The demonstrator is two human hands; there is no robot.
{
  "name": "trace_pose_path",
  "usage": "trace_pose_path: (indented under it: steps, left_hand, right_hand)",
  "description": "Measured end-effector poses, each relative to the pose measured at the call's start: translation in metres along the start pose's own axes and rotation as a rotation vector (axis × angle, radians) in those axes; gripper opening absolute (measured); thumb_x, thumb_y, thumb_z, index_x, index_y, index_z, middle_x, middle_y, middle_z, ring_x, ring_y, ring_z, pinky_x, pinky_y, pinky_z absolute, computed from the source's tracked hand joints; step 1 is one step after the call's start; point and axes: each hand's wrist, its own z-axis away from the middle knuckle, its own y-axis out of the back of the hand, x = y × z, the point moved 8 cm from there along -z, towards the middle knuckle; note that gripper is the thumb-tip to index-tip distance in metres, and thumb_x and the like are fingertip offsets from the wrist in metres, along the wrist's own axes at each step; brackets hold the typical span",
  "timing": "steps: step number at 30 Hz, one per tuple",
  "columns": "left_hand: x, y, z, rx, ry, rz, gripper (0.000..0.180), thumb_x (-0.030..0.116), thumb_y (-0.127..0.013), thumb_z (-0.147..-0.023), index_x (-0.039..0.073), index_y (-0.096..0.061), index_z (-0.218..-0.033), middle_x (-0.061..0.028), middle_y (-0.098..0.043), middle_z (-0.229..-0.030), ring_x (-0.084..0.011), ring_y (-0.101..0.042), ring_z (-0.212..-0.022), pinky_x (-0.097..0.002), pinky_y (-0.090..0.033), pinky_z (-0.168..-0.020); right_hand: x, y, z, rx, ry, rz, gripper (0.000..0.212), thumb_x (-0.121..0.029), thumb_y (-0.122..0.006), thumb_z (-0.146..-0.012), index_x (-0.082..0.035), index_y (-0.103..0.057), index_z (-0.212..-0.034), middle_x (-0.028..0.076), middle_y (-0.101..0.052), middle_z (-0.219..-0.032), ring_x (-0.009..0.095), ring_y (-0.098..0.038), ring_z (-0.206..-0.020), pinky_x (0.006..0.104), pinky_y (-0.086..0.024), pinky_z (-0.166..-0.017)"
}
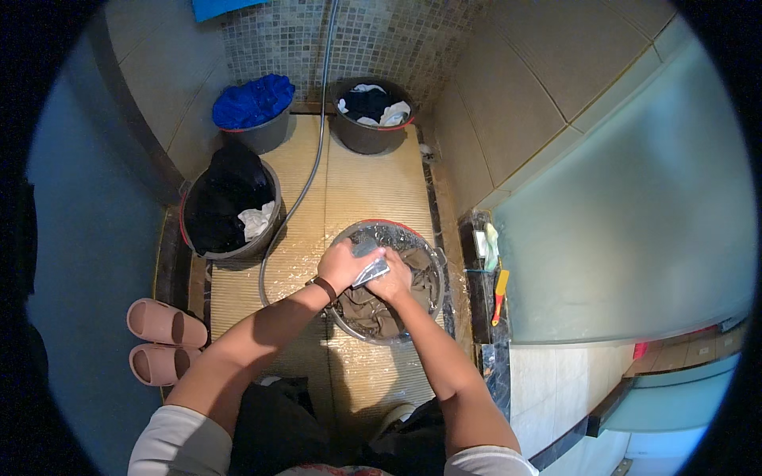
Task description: The person sits on the floor and washes a cloth by hand in a bucket of water. They repeatedly submerge, wring, and scrub the cloth, then rinse it under a handheld shower head.
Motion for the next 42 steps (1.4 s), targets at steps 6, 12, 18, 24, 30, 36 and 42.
trace_pose_path:
  steps: [6, 12, 18, 24, 30, 36, 42]
  left_hand:
    - [-0.023, 0.006, -0.009, 0.049, 0.051, 0.109, 0.075, 0.066, -0.068, -0.075, -0.008, -0.07, -0.094, -0.0281, -0.069, -0.086, -0.0401, -0.068, -0.085, -0.0433, -0.054, -0.076]
    - [-0.017, 0.004, -0.013, -0.029, 0.008, 0.055, 0.073, 0.062, -0.066, -0.081, -0.009, -0.068, -0.092, -0.0298, -0.067, -0.085, -0.0406, -0.068, -0.085, -0.0455, -0.053, -0.076]
    - [-0.025, -0.016, -0.009, -0.1, 0.041, -0.111, 0.076, 0.065, -0.06, -0.084, -0.01, -0.065, -0.096, -0.0297, -0.067, -0.086, -0.0422, -0.067, -0.083, -0.0465, -0.053, -0.076]
    - [-0.022, -0.024, -0.008, -0.192, 0.036, -0.09, 0.077, 0.066, -0.059, -0.084, -0.009, -0.064, -0.099, -0.0318, -0.066, -0.092, -0.0428, -0.066, -0.091, -0.0471, -0.053, -0.079]
    - [-0.028, -0.014, -0.012, -0.124, -0.028, 0.08, 0.065, 0.056, -0.064, -0.087, -0.009, -0.067, -0.084, -0.0257, -0.067, -0.074, -0.0358, -0.068, -0.07, -0.0436, -0.054, -0.062]
    - [-0.047, 0.004, -0.001, -0.126, 0.227, 0.448, 0.062, 0.054, -0.067, -0.086, -0.006, -0.065, -0.072, -0.0144, -0.062, -0.058, -0.0231, -0.062, -0.045, -0.0368, -0.048, -0.04]
    - [-0.045, 0.004, 0.015, -0.197, 0.304, 0.738, 0.061, 0.057, -0.058, -0.091, 0.001, -0.06, -0.069, -0.0072, -0.054, -0.053, -0.019, -0.055, -0.04, -0.0312, -0.04, -0.033]
  right_hand:
    - [-0.028, 0.037, 0.048, 0.121, 0.162, -0.02, 0.039, -0.033, -0.07, -0.078, -0.003, -0.062, -0.102, 0.019, -0.052, -0.107, 0.037, -0.053, -0.106, 0.0495, -0.048, -0.085]
    - [-0.051, 0.022, 0.066, 0.131, 0.112, 0.273, 0.044, -0.042, -0.064, -0.074, -0.007, -0.056, -0.101, 0.017, -0.048, -0.105, 0.035, -0.048, -0.105, 0.051, -0.046, -0.072]
    - [-0.038, -0.01, 0.059, 0.008, 0.084, 0.329, 0.05, -0.044, -0.061, -0.077, -0.007, -0.06, -0.109, 0.015, -0.053, -0.109, 0.034, -0.047, -0.109, 0.0499, -0.049, -0.072]
    - [-0.018, -0.025, 0.049, 0.079, 0.178, 0.283, 0.043, -0.043, -0.063, -0.076, -0.009, -0.066, -0.103, 0.012, -0.064, -0.103, 0.033, -0.051, -0.112, 0.0471, -0.054, -0.074]
    - [-0.016, 0.006, 0.021, 0.162, 0.114, 0.111, 0.034, -0.04, -0.065, -0.073, -0.011, -0.066, -0.09, 0.013, -0.068, -0.098, 0.034, -0.064, -0.09, 0.0444, -0.054, -0.074]
    - [-0.021, 0.06, 0.002, 0.147, -0.146, 0.019, 0.041, -0.048, -0.071, -0.069, -0.008, -0.067, -0.074, 0.018, -0.069, -0.079, 0.038, -0.067, -0.08, 0.0453, -0.053, -0.07]
    - [-0.057, 0.096, 0.045, 0.268, 0.095, -0.02, 0.035, -0.037, -0.07, -0.073, -0.003, -0.065, -0.078, 0.016, -0.066, -0.082, 0.038, -0.065, -0.077, 0.0449, -0.052, -0.069]
